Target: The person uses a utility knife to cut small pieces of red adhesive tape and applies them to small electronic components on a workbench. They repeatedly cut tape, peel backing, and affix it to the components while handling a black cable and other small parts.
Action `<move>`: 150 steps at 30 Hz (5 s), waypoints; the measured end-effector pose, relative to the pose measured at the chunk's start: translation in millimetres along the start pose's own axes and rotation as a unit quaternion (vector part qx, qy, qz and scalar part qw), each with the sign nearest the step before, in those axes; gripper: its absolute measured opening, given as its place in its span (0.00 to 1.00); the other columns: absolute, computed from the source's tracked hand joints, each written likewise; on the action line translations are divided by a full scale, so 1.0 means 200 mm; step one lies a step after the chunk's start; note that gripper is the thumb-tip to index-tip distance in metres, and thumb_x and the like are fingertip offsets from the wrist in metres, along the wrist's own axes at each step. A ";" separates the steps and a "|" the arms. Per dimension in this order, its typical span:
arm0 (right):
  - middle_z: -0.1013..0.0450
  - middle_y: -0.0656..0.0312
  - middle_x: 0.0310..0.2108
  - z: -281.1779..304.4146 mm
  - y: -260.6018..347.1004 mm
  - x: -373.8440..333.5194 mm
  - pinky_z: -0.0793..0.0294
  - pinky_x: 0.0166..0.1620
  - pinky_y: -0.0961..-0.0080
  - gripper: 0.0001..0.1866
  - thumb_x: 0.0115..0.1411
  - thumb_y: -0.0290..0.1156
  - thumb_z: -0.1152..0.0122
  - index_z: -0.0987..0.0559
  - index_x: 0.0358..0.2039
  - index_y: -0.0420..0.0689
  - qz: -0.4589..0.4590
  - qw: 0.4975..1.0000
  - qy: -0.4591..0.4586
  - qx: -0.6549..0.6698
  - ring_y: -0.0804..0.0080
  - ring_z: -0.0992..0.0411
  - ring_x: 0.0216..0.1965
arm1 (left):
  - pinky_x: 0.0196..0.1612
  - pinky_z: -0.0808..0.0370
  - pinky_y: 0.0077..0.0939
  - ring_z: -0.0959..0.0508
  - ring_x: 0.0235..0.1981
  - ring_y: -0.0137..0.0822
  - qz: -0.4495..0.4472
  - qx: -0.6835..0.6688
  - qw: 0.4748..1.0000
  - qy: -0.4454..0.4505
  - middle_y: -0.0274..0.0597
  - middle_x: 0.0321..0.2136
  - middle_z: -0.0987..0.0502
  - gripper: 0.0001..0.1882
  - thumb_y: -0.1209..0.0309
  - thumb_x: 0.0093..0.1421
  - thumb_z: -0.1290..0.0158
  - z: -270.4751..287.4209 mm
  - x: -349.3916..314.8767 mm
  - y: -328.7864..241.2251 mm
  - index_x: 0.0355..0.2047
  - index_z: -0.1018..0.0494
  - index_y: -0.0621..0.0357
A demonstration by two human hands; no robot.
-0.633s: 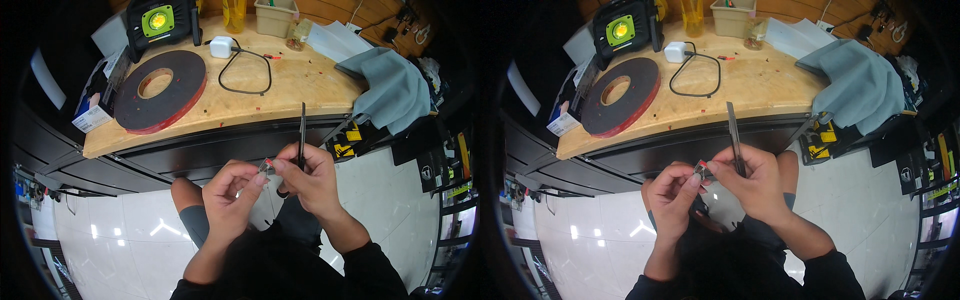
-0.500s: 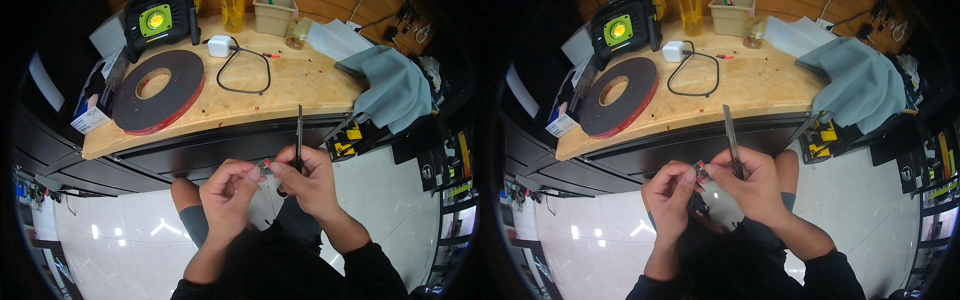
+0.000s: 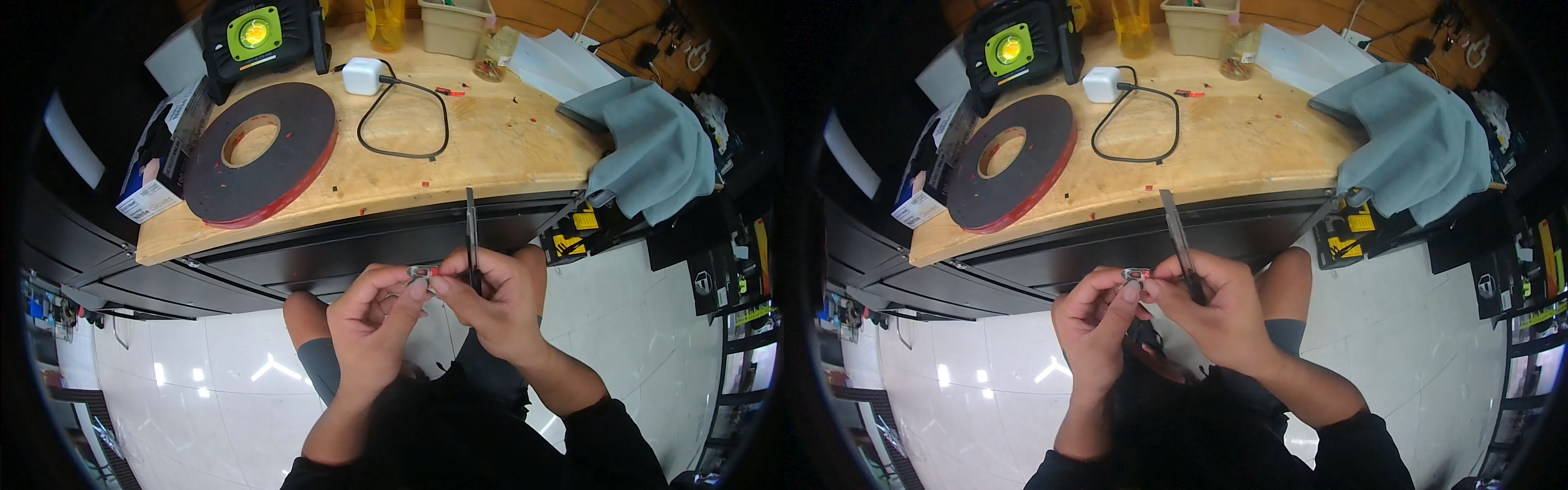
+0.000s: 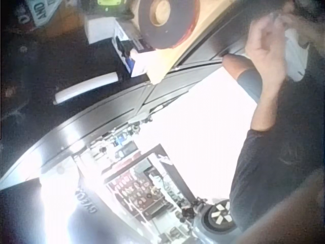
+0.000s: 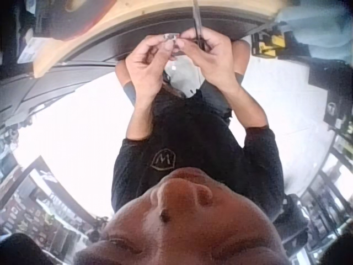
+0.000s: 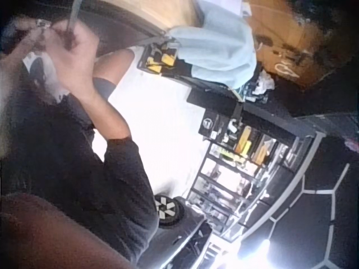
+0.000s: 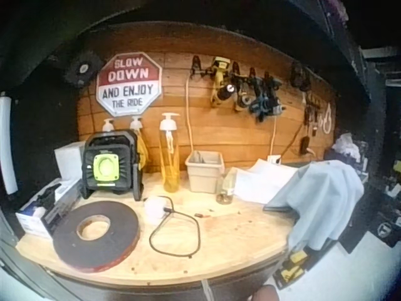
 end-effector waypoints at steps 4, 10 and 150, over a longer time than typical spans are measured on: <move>0.24 0.69 0.31 -0.01 -0.02 0.01 0.33 0.35 0.86 0.05 0.65 0.23 0.36 0.20 0.39 0.35 0.014 0.999 -0.007 0.029 0.90 0.31 0.33 | 0.39 0.20 0.19 0.19 0.41 0.28 -0.002 -0.019 1.000 0.005 0.44 0.40 0.21 0.09 0.84 0.64 0.42 0.02 0.01 0.03 0.44 0.22 0.69; 0.23 0.67 0.34 0.00 -0.02 0.03 0.30 0.38 0.86 0.04 0.66 0.22 0.37 0.20 0.40 0.34 0.003 0.999 -0.002 0.032 0.89 0.29 0.36 | 0.41 0.20 0.19 0.19 0.40 0.28 -0.017 0.020 1.000 0.005 0.44 0.41 0.21 0.13 0.86 0.62 0.41 0.02 0.02 0.03 0.48 0.22 0.69; 0.29 0.54 0.28 -0.25 0.21 0.44 0.34 0.24 0.75 0.29 0.44 0.05 0.41 0.20 0.51 0.31 0.467 0.631 0.164 -0.597 0.70 0.31 0.25 | 0.69 0.38 0.45 0.27 0.63 0.48 -0.364 0.628 0.658 0.201 0.49 0.55 0.20 0.43 0.51 0.39 0.25 0.93 0.63 -0.48 0.56 0.22 0.55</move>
Point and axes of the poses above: each hand's wrist, its own x-axis towards the middle knuckle, its own z-axis out of the back of the hand, y = z × x, the point moved 1 cm from there along x, towards the middle knuckle
